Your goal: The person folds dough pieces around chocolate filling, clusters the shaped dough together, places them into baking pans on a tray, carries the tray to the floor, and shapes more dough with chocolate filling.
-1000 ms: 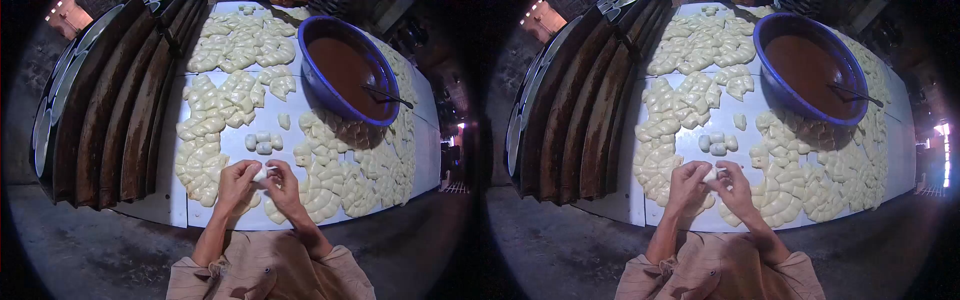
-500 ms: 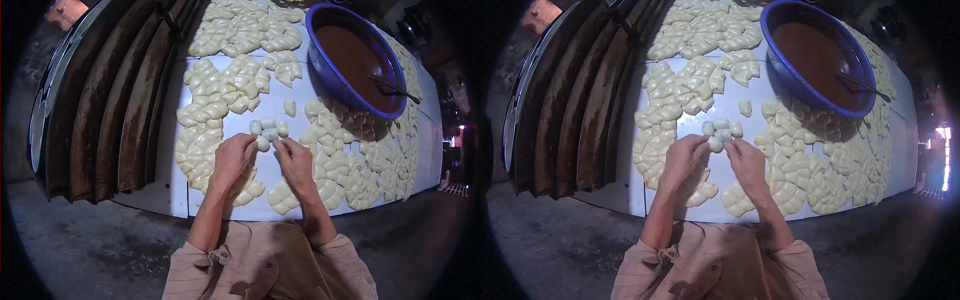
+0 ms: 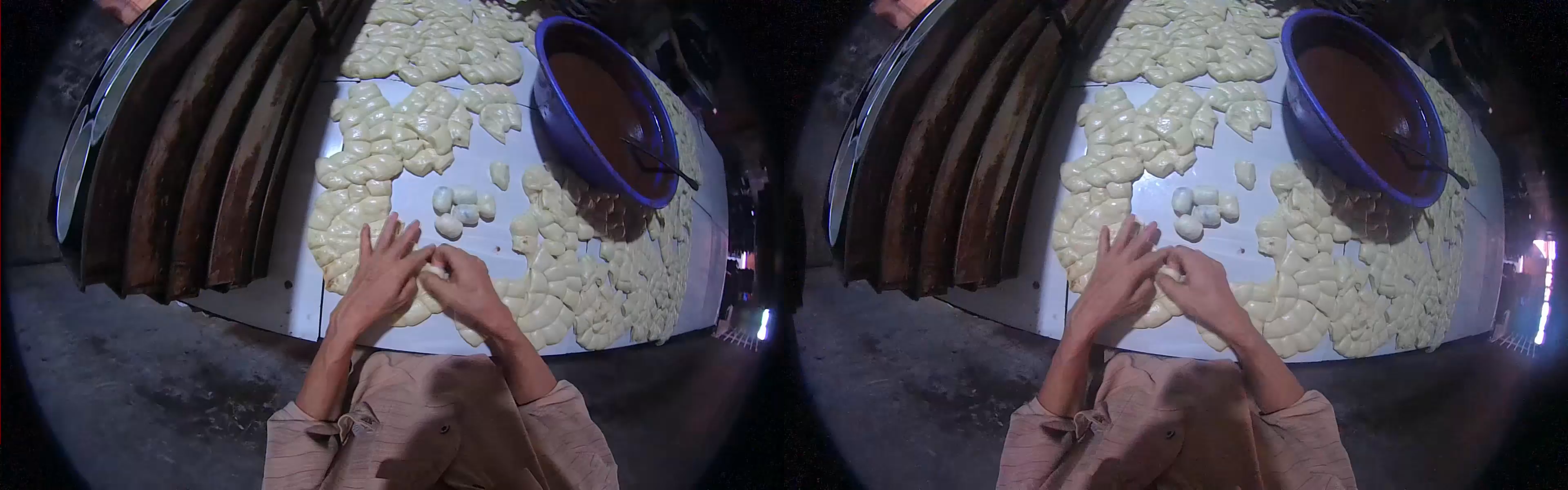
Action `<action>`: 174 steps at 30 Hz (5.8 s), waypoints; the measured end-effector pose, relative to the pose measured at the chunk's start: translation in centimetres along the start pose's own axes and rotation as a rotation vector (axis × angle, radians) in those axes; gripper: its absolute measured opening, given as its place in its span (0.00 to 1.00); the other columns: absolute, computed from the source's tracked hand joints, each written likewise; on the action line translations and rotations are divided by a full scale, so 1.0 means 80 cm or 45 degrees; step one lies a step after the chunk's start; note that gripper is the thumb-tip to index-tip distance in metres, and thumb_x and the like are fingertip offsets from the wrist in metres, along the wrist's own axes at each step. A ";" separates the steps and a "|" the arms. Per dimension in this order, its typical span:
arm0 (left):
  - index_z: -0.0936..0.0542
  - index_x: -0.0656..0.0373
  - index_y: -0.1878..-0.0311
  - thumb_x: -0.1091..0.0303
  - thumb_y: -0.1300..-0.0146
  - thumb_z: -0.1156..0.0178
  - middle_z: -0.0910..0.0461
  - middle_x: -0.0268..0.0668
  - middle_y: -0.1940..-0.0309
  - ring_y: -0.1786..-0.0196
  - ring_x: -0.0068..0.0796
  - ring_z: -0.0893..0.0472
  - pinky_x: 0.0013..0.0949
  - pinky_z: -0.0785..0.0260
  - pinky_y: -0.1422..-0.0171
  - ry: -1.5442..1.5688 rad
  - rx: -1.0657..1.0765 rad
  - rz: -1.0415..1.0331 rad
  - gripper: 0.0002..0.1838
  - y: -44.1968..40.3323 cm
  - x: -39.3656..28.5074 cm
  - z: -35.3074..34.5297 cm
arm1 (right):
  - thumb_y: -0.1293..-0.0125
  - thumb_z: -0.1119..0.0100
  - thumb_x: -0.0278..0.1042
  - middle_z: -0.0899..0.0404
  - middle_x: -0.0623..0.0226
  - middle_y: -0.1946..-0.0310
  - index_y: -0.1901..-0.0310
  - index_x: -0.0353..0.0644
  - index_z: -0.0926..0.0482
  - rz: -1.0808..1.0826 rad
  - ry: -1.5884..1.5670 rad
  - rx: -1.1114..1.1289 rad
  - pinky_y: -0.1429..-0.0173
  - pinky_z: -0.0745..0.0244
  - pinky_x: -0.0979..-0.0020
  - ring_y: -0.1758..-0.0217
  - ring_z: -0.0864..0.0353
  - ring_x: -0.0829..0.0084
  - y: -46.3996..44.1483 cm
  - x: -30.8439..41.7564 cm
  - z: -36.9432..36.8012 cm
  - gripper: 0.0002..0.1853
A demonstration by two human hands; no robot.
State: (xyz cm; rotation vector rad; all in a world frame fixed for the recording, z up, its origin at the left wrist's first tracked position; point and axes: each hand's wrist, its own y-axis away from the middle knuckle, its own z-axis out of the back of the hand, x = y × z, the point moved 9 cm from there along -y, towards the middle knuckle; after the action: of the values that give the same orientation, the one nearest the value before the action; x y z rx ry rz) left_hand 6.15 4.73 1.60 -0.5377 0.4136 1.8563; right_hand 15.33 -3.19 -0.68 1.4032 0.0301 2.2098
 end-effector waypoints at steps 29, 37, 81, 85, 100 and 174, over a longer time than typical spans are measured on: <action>0.16 0.59 0.51 0.57 0.40 0.35 0.28 0.44 0.35 0.24 0.51 0.39 0.76 0.61 0.24 0.128 -0.140 -0.026 0.19 0.007 -0.015 0.002 | 0.36 0.39 0.42 0.18 0.52 0.61 0.49 0.33 0.20 0.114 0.084 0.198 0.56 0.25 0.63 0.63 0.19 0.61 0.016 0.028 0.033 0.21; 0.15 0.54 0.51 0.62 0.45 0.30 0.20 0.35 0.46 0.32 0.45 0.29 0.72 0.54 0.25 -0.051 -0.156 -0.104 0.18 0.000 -0.027 -0.021 | 0.37 0.38 0.38 0.18 0.52 0.71 0.53 0.31 0.20 0.110 -0.147 0.005 0.60 0.24 0.65 0.69 0.20 0.57 0.022 0.028 0.037 0.18; 0.66 0.52 0.19 0.67 0.33 0.33 0.32 0.59 0.31 0.42 0.37 0.18 0.36 0.22 0.42 1.727 -0.120 -0.003 0.55 -0.138 -0.177 -0.092 | 0.29 0.41 0.32 0.21 0.70 0.63 0.55 0.39 0.25 0.477 -0.866 -0.783 0.54 0.25 0.76 0.61 0.22 0.81 0.031 0.008 0.365 0.07; 0.50 0.56 0.20 0.69 0.30 0.38 0.23 0.55 0.39 0.51 0.28 0.15 0.33 0.18 0.50 1.561 -0.117 0.170 0.41 -0.135 -0.134 -0.077 | 0.31 0.42 0.39 0.18 0.66 0.64 0.57 0.38 0.21 0.036 0.045 -0.589 0.53 0.24 0.69 0.61 0.19 0.74 -0.044 -0.038 0.445 0.12; 0.26 0.57 0.33 0.56 0.28 0.39 0.15 0.43 0.47 0.53 0.32 0.12 0.33 0.22 0.49 1.185 0.114 0.154 0.25 -0.142 -0.138 -0.057 | 0.30 0.43 0.36 0.19 0.67 0.66 0.58 0.38 0.22 -0.030 -0.380 -0.434 0.58 0.23 0.72 0.63 0.18 0.76 -0.087 -0.063 0.436 0.09; 0.29 0.66 0.32 0.62 0.36 0.34 0.19 0.50 0.54 0.66 0.35 0.17 0.38 0.25 0.58 0.732 -0.421 0.597 0.32 -0.041 0.000 0.017 | 0.41 0.28 0.33 0.19 0.59 0.64 0.48 0.36 0.31 -0.092 -0.501 -0.469 0.55 0.21 0.69 0.64 0.17 0.70 -0.001 -0.057 0.110 0.25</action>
State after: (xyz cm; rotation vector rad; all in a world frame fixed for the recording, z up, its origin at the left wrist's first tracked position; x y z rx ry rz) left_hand 9.03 6.54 2.69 -1.3034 0.6564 2.2168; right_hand 24.38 -7.28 -0.44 1.5606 -0.4334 1.7343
